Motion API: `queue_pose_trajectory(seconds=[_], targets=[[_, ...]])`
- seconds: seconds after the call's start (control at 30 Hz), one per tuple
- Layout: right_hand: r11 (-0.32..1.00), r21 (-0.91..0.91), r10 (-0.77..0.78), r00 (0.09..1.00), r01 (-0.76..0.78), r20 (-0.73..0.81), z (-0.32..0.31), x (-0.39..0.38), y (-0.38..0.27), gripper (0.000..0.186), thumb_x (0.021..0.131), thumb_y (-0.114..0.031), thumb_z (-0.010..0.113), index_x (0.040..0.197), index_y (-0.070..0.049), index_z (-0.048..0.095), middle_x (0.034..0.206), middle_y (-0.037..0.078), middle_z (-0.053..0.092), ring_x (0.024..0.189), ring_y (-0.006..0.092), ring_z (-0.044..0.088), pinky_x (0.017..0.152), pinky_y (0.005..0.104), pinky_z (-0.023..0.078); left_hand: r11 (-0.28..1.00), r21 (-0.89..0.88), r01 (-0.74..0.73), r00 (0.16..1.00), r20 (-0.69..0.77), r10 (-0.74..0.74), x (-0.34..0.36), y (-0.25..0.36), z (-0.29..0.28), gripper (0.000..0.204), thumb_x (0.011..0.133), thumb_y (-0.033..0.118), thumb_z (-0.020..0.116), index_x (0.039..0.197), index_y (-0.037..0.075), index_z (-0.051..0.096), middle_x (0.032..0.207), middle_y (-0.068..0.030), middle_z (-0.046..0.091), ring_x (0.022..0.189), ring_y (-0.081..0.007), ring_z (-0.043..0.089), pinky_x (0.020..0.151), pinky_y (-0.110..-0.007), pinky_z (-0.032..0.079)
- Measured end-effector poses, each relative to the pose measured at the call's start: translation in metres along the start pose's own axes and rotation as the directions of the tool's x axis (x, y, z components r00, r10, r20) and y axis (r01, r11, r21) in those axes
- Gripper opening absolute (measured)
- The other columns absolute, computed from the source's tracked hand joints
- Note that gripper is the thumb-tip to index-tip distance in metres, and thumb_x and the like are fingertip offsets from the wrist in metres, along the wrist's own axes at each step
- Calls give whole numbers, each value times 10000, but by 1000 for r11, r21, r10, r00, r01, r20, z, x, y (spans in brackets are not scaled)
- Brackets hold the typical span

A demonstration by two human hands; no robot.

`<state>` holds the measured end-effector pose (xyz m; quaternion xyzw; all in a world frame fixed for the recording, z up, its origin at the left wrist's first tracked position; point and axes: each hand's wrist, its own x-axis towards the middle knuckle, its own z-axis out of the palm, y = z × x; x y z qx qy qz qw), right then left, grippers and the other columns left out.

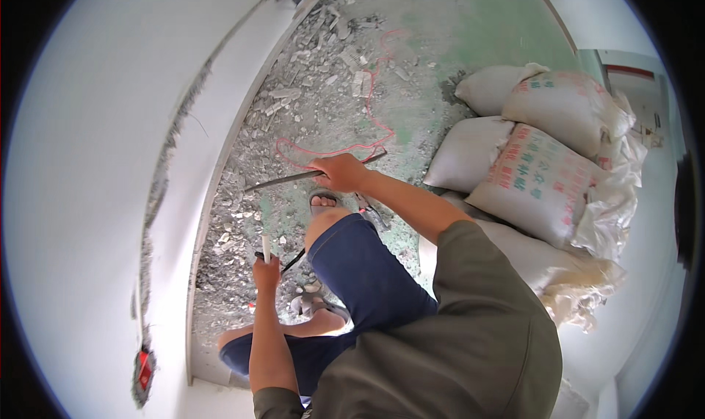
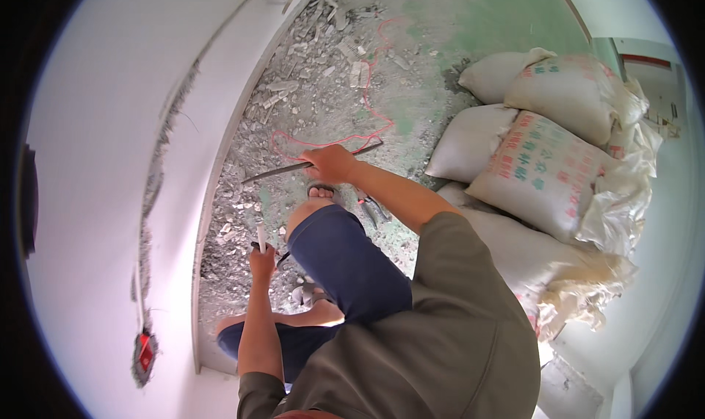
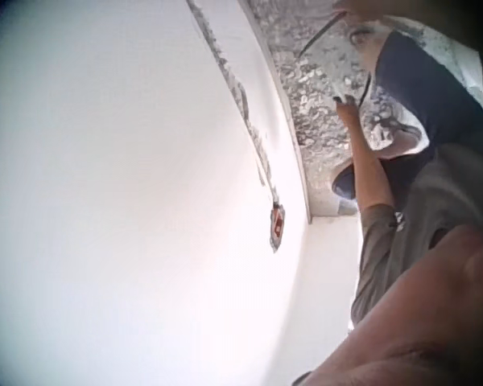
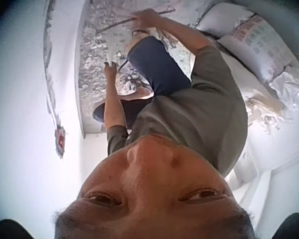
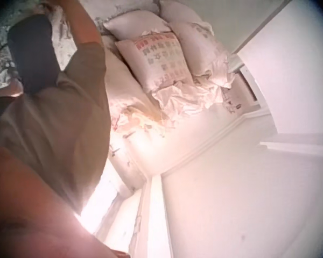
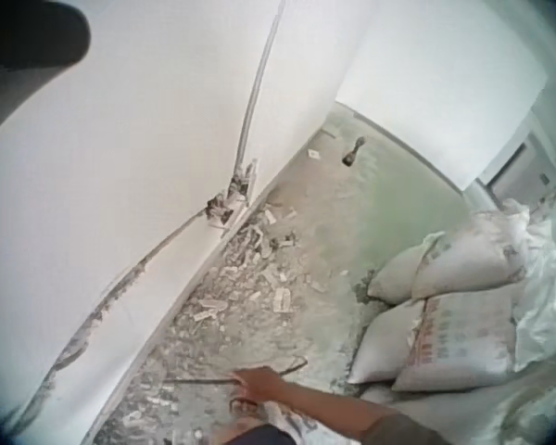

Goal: Measuring, cutting, and fitting PVC conduits into grooves in a wall during a renovation.

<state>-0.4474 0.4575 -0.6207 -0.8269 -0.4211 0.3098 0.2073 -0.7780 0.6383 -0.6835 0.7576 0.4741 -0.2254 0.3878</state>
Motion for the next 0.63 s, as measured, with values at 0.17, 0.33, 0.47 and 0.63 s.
queue_pose_trajectory(seconds=[0.17,0.33,0.47,0.63], targets=[[982,133,154,971,-131,-181,-107,-59,-42,383,860,-350,627,1164,-131,549,924,126,687,833,342,662,696,463,501,963,159,-217,976,6,219,-85,90,-115,365,837,357,661,857,-7,668,731,-206,669,696,-376,665,634,-461,497],[830,379,498,849,-409,-175,-215,-160,-108,443,856,-381,628,1225,-152,539,860,153,693,796,359,667,709,456,509,958,177,-227,971,119,208,-186,202,-219,367,843,370,647,1000,39,656,816,-228,678,808,-414,657,695,-490,494],[692,566,631,756,-449,-172,-272,-251,-153,460,864,-363,630,1258,-141,543,897,163,694,828,328,676,722,414,516,835,426,-348,929,275,246,-250,274,-286,346,838,341,650,1088,104,618,932,-214,681,910,-417,640,794,-502,493],[353,859,715,699,-371,8,-285,-345,-162,550,890,-377,640,1350,-109,503,1058,136,697,948,272,678,856,368,505,666,550,-503,859,401,317,-290,382,-354,361,875,412,610,974,65,633,840,-210,686,813,-378,675,718,-470,525]])
